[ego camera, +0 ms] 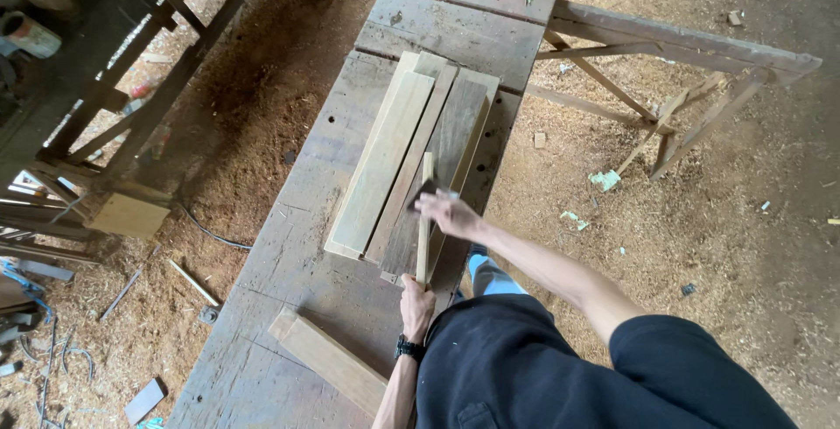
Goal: The person sands the surface and sides of a wooden plank using sandpaper, then sets it onto a stack and picks up another plank to sand its edges.
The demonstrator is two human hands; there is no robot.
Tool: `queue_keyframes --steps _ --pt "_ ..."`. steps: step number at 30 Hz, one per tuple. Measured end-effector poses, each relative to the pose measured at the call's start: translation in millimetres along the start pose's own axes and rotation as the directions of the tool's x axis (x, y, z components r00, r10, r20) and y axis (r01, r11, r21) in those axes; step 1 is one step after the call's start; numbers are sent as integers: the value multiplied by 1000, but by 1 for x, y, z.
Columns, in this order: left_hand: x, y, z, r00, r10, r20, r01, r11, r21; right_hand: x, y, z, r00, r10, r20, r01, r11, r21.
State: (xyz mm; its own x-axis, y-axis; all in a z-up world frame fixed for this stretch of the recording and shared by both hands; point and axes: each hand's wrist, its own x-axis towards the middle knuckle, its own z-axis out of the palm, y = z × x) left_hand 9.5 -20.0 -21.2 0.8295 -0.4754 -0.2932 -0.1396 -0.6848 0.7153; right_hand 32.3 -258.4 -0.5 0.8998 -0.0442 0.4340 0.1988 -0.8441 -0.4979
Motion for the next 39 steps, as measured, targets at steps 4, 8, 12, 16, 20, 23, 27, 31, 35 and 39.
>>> queue_keyframes --steps 4,8,12,16,20,23,27,31,35,39 --pt "-3 1 2 999 34 -37 -34 999 5 12 2 4 969 245 -29 -245 969 26" --pt "0 0 -1 1000 -15 4 15 1000 -9 -23 -53 9 999 -13 48 12 999 33" --pt "3 -2 -5 999 17 29 -18 1000 10 -26 -29 -4 946 -320 48 307 934 181" --pt "1 -3 -4 999 43 9 -43 999 33 7 30 4 998 24 -52 -23 1000 5" --pt "-1 0 -4 1000 26 6 -26 1000 -16 26 21 9 965 222 -136 -223 975 6" --pt "-1 1 -2 1000 28 8 -28 998 -61 6 -37 8 994 91 63 -93 995 30" --pt "-1 2 -5 1000 19 15 -18 999 -28 -21 -54 -6 947 -315 -63 320 942 99" --pt "-2 -1 -1 997 63 -34 -62 998 14 4 2 -15 998 -59 -17 62 959 276" --pt "-5 -4 0 992 119 -41 -121 991 -53 28 36 -8 967 183 -176 -174 983 64" --pt "-13 -7 1 996 84 -41 -87 994 -71 -10 -4 18 1000 1 8 -1 1000 -18"
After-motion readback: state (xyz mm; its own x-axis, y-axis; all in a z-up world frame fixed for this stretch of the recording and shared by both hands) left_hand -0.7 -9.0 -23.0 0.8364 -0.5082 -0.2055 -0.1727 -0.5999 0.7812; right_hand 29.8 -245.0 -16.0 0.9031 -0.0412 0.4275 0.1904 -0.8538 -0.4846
